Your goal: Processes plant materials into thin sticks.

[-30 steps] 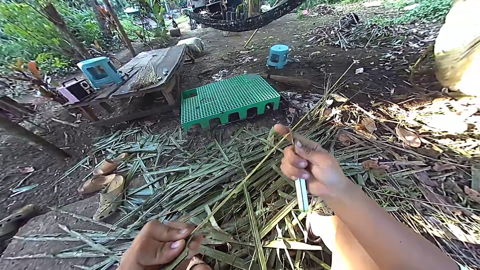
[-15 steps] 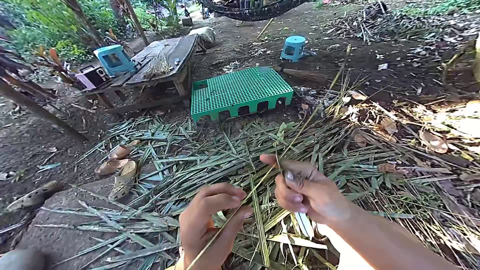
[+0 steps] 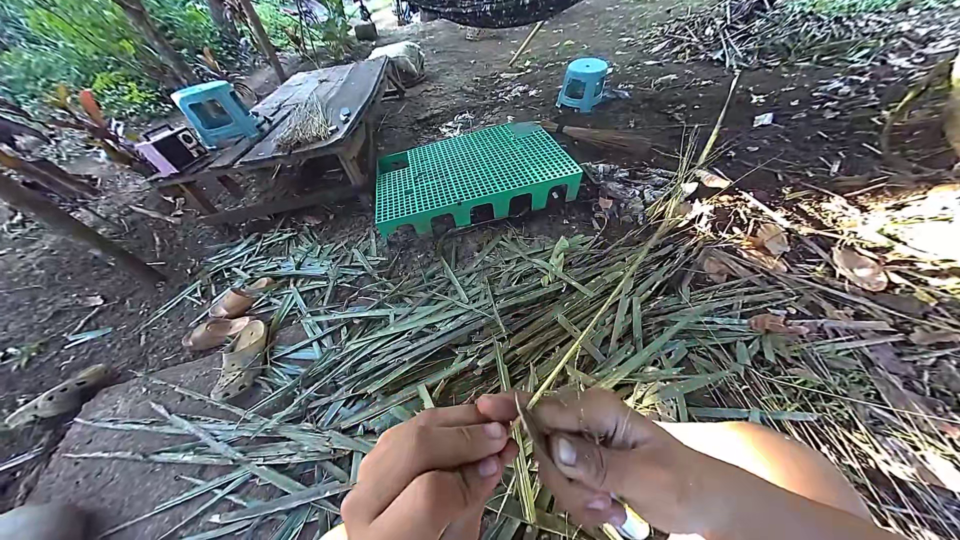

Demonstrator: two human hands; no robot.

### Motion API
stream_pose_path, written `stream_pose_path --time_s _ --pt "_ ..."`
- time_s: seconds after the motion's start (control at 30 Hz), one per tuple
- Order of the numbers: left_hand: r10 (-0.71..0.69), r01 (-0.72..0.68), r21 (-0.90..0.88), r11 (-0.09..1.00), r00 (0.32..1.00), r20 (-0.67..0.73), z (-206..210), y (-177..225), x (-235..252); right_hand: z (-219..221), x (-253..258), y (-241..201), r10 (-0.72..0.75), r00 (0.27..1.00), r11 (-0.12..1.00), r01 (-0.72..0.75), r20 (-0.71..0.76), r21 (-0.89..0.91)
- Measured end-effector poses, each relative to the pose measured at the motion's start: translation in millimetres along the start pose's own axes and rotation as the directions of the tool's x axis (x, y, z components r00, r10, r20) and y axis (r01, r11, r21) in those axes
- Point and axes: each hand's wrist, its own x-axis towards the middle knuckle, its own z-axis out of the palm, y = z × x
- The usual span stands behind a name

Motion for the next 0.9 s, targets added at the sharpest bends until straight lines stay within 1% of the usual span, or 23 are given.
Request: stream_pose_path --time_s 0.1,0.2,0.27,0.37,0.4,0.47,0.57,0.63,0.73,0.8,0.9 --pt "0.006 -0.006 0.005 1.000 1.000 0.021 -5 3 1 -12 0 -8 -0.083 0.994 0.996 0.080 -0.067 -0.047" --pt "-0.009 0.009 0.016 1.000 1.000 0.026 -12 4 1 -34 0 -20 -0.138 0.971 0.990 0.130 -0.193 -0.057" --pt "-0.032 0.032 0.008 0.999 0.999 0.010 -17 4 -1 -47 -1 -29 -0.170 0.940 0.985 0.160 -0.297 -0.057" --pt "-0.074 0.074 -0.011 0.997 0.997 0.000 -28 5 -5 -68 -5 -44 -0.237 0.870 0.971 0.218 -0.432 -0.095" --pt "-0.078 0.078 -0.019 0.997 0.997 -0.001 -29 5 -6 -71 -5 -48 -0.250 0.849 0.968 0.236 -0.465 -0.090" --pt "-0.089 0.089 -0.030 0.996 0.996 -0.005 -28 2 -7 -71 -4 -49 -0.246 0.832 0.968 0.239 -0.498 -0.079" --pt "-0.139 0.139 0.002 0.990 0.990 0.031 -24 -2 -6 -63 -3 -41 -0.230 0.856 0.973 0.201 -0.463 -0.113" --pt "-0.147 0.147 0.014 0.989 0.989 0.033 -16 -6 -6 -53 0 -33 -0.189 0.884 0.981 0.153 -0.428 -0.118" --pt "-0.123 0.123 0.029 0.992 0.992 0.018 -7 -9 -4 -39 3 -19 -0.108 0.931 0.994 0.090 -0.348 -0.068" --pt "-0.118 0.117 0.025 0.993 0.992 0.037 -5 -8 -1 -30 4 -12 -0.067 0.963 0.997 0.058 -0.259 -0.041" --pt "-0.098 0.098 0.009 0.995 0.995 0.032 -2 -8 -1 -20 6 -7 -0.031 0.987 0.999 0.034 -0.160 0.022"
